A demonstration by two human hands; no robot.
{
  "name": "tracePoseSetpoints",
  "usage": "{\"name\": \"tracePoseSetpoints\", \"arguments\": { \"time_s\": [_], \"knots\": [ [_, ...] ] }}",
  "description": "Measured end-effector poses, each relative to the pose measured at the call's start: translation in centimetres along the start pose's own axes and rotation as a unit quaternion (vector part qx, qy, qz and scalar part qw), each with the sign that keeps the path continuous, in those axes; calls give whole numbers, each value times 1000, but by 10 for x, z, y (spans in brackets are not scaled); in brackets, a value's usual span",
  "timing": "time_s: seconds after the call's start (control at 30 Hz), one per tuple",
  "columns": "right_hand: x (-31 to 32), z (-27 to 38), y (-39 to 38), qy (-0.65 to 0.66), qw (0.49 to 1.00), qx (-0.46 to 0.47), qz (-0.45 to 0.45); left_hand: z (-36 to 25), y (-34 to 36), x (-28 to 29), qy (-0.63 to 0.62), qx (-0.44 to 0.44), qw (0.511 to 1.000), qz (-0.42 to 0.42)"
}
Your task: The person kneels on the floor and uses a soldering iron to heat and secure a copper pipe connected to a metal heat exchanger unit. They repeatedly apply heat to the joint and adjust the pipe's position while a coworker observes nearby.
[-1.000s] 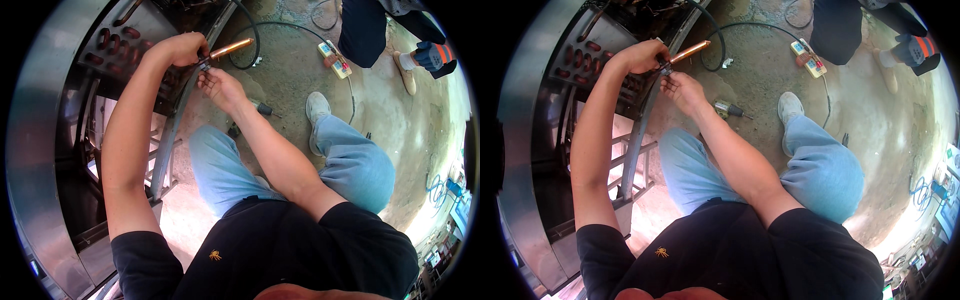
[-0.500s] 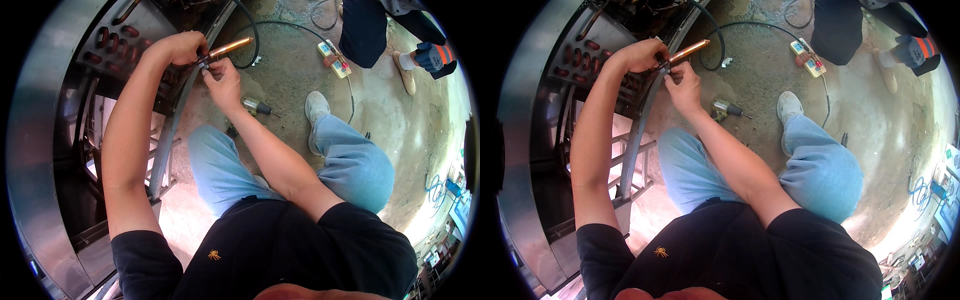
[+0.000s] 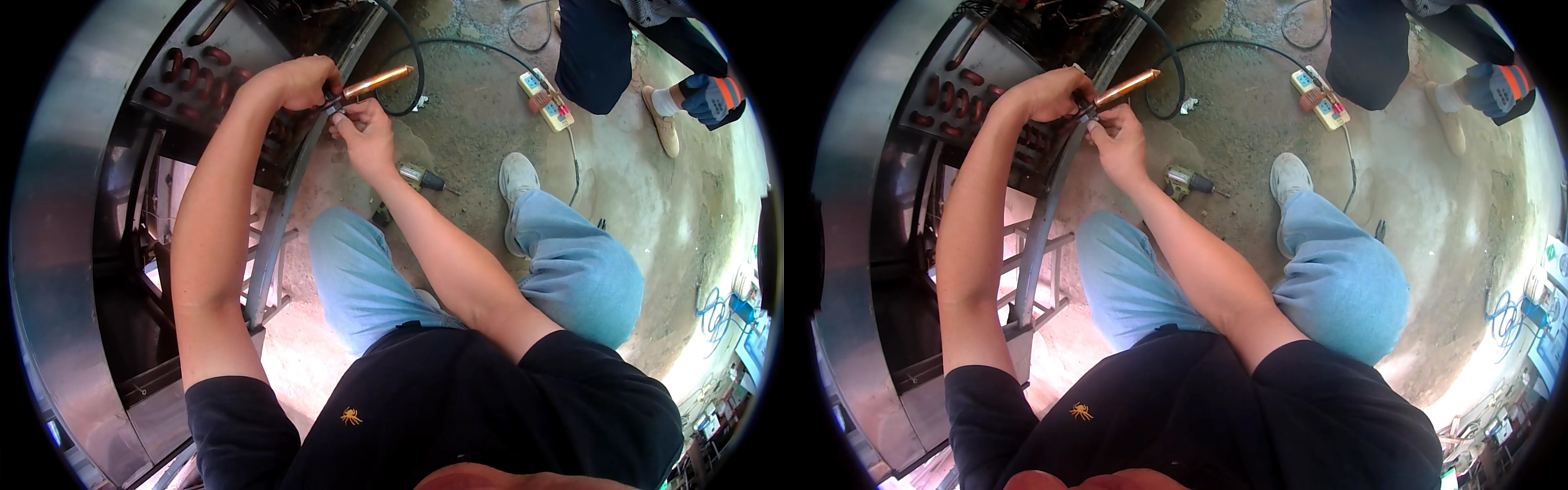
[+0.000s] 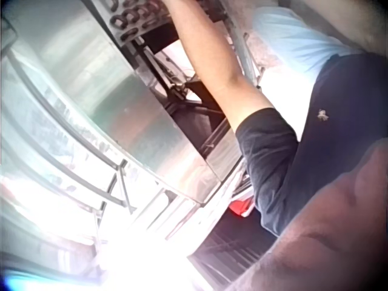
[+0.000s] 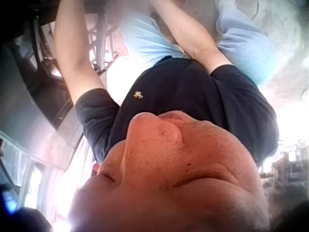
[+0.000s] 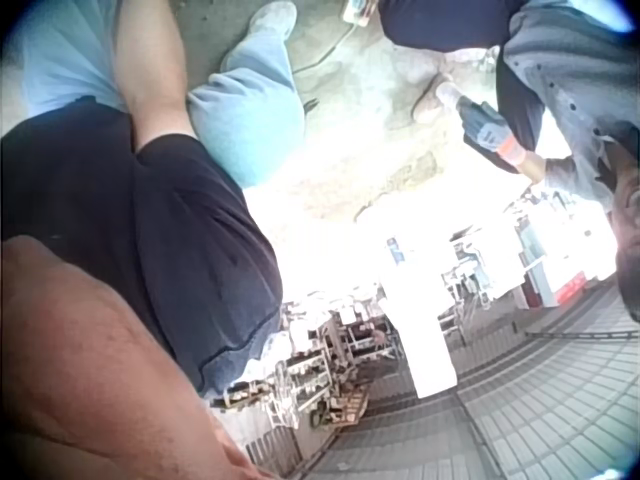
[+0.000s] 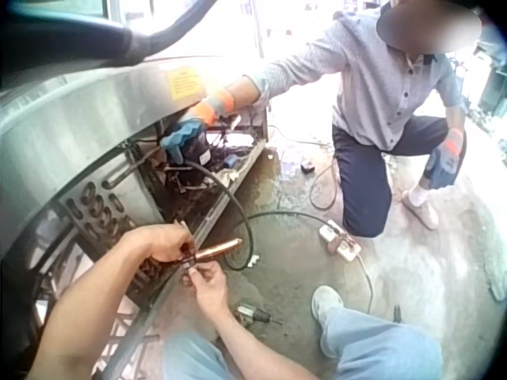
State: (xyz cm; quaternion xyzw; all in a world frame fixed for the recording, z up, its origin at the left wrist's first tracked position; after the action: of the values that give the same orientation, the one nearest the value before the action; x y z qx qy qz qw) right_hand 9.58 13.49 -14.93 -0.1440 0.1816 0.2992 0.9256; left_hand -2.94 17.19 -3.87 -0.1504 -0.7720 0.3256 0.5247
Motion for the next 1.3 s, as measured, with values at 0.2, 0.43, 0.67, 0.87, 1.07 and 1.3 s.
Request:
{"name": "tracePoseSetpoints", "arguments": {
  "time_s": [0.2,0.43,0.67,0.87,1.07,1.3],
  "knots": [
    [-1,-11,2,97,993,-62,20,3,1,-1,-1,-2,1000,2],
    [-12,-27,2,351,906,-220,85,0,-1,1,-16,8,1000,9],
    [1,2,2,-88,994,70,12,1,1,0,-19,15,1000,9],
    [-9,-26,-4,257,938,-204,111,2,0,0,-11,4,1000,1],
    [-15,-34,-1,414,858,-275,132,2,0,0,-25,18,999,10],
    [1,-12,6,131,986,-96,25,7,3,-2,-42,21,999,11]
  ]
}}
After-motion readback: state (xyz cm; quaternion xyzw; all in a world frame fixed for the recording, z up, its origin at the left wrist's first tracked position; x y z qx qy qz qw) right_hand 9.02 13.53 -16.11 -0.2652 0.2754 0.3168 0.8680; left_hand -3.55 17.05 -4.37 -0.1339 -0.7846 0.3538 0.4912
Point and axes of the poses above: each hand's wrist, its own y-axis towards the middle knuckle, its own x-axis out of the back of the hand, z = x × y, the point moved 6 cm from there along y, towards the middle knuckle, and after that the axes turned 9 degrees about -y, right-handed, at the moved point
